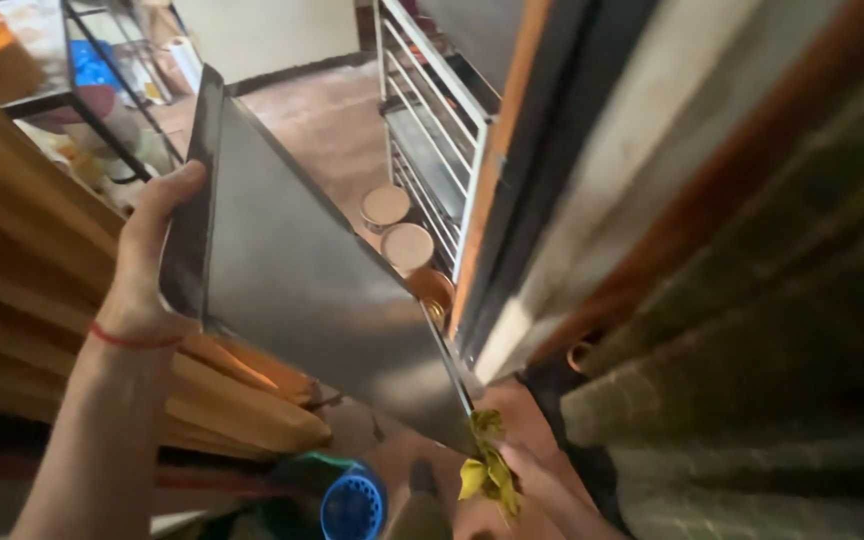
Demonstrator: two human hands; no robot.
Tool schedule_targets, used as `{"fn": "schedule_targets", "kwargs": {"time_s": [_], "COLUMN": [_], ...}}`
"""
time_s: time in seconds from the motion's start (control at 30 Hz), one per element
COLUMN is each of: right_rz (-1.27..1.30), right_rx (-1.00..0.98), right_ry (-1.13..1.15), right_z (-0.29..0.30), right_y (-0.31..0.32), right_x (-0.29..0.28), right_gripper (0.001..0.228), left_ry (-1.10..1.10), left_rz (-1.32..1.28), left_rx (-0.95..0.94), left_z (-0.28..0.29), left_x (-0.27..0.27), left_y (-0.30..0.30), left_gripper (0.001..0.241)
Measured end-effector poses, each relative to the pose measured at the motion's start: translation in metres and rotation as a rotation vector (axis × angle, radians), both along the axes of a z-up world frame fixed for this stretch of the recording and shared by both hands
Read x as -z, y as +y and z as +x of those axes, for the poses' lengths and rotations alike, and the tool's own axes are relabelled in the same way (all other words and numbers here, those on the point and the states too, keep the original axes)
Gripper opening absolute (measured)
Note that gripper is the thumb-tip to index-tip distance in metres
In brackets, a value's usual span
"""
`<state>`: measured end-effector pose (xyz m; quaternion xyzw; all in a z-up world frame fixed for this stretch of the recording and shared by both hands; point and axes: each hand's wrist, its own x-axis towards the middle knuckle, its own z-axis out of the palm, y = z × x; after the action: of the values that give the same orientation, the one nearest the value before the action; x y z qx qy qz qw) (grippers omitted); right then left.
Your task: Cleaning a metal baking tray and wiping down kitchen countertops.
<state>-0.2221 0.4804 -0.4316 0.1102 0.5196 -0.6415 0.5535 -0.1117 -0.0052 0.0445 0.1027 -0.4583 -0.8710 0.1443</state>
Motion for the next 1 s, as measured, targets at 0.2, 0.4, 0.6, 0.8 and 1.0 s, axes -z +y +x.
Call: {"fn": "schedule_targets", "kwargs": {"time_s": [0.2,0.4,0.6,0.8,1.0], "right_rz": [0.057,0.061,0.081,0.296,0.348], "right_rx": [0.044,0.121,0.209,0.371,0.545], "right_ry": [0.074,0.093,0.127,0.159,0.174], "right_z": [-0.1,-0.178,-0.251,-0.32,-0.378], "right_y": [-0.071,-0.177,-0.233,-0.27,-0.287], "right_x": [0.055,0.036,0.05,0.08,0.154], "right_gripper": [0.028,0.026,0.028,0.031,0.032], "left_ry": [0.173,0.175,-0.017,-0.442,-0.742], "left_rz": [-0.009,0.076,0.065,-0.191,-0.382], "left_rx": [-0.114,-0.1,-0.129,-0.147,0.146], "left_z": [-0.098,-0.2,-0.283,-0.382,-0.497], "left_x": [0.028,0.058,0.113,0.192,0.314], "left_y": [-0.067,-0.164,-0.285,-0.416,-0.521], "left_gripper": [0.037,0.038,0.04,0.04,0.054]}}
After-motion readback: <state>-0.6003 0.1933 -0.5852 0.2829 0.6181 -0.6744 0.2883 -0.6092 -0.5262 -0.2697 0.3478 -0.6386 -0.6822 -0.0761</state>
